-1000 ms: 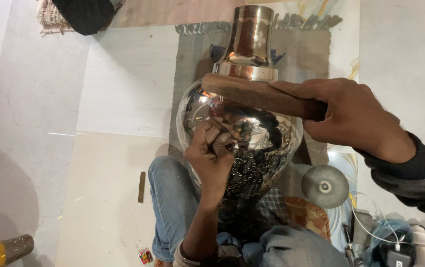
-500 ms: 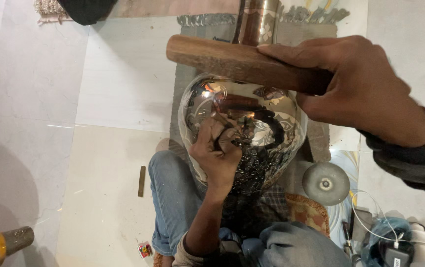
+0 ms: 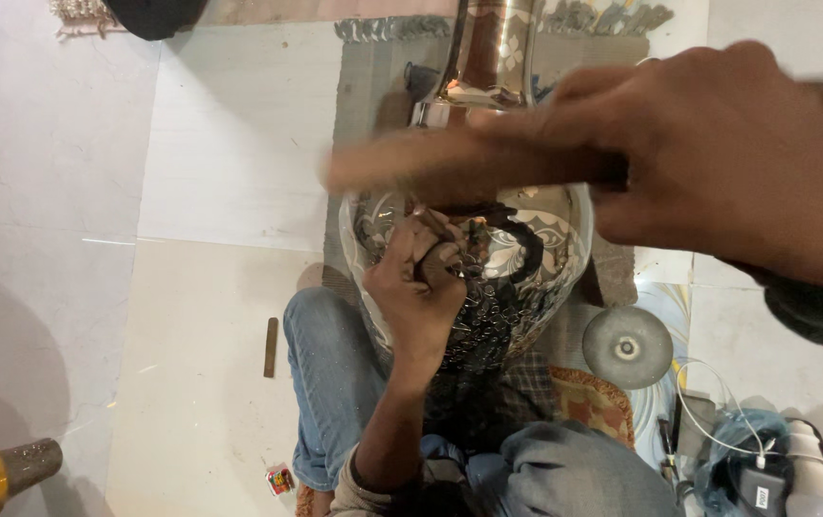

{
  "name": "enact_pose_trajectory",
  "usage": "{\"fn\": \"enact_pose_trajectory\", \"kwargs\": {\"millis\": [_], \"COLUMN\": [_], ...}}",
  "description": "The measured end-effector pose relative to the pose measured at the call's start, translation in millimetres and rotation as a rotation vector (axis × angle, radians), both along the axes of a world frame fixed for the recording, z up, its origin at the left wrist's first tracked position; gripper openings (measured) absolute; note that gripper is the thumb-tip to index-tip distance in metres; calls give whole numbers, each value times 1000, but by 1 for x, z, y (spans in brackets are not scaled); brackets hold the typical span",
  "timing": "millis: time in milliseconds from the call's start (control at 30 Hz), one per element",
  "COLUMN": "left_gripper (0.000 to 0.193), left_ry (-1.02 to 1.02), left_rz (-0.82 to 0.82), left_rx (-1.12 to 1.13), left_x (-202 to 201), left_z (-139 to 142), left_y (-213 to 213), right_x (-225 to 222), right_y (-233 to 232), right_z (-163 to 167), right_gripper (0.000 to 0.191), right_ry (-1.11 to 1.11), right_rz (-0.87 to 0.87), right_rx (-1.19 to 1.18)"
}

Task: The person sits on the floor with a large brass vase held between their legs and hammers a small punch against its surface with a wooden mallet, chasing a decorative floral pattern into the metal. They reposition the punch repeatedly across different areas of the vase body while striking.

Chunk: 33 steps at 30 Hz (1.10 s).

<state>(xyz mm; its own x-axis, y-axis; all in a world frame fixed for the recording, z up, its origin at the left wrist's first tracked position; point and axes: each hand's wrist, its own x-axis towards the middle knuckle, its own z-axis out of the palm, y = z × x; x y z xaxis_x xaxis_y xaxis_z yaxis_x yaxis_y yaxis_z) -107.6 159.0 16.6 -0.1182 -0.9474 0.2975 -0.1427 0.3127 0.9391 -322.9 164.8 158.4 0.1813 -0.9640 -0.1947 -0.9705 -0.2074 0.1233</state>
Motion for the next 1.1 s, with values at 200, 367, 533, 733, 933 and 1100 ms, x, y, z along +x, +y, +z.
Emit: {"fn": "enact_pose_trajectory", "kwargs": {"millis": [200, 367, 533, 733, 933, 1100], "left_gripper": [26, 13, 29, 22, 15, 17], "left_ry": [27, -119, 32, 33, 21, -8], "left_rz": [5, 181, 155, 232, 275, 295], "left_rx": [52, -50, -3, -103, -78, -106], "left_x": [1, 0, -2, -7, -9, -9], "left_z": [-1, -9, -14, -17, -22, -27], "left_y": [9, 13, 21, 27, 28, 32], "right_x": [18, 25, 38, 57, 48, 51], "right_y": [-2, -2, -2, 2, 12, 14], "right_z": [1, 8, 23, 42, 28, 19], "right_gripper": [68, 66, 77, 82, 61, 68], "right_ry": [89, -74, -129, -203, 36, -42], "right_rz": [116, 299, 342, 361, 418, 381], "right_rx": [-83, -351, -413, -467, -442, -368]}}
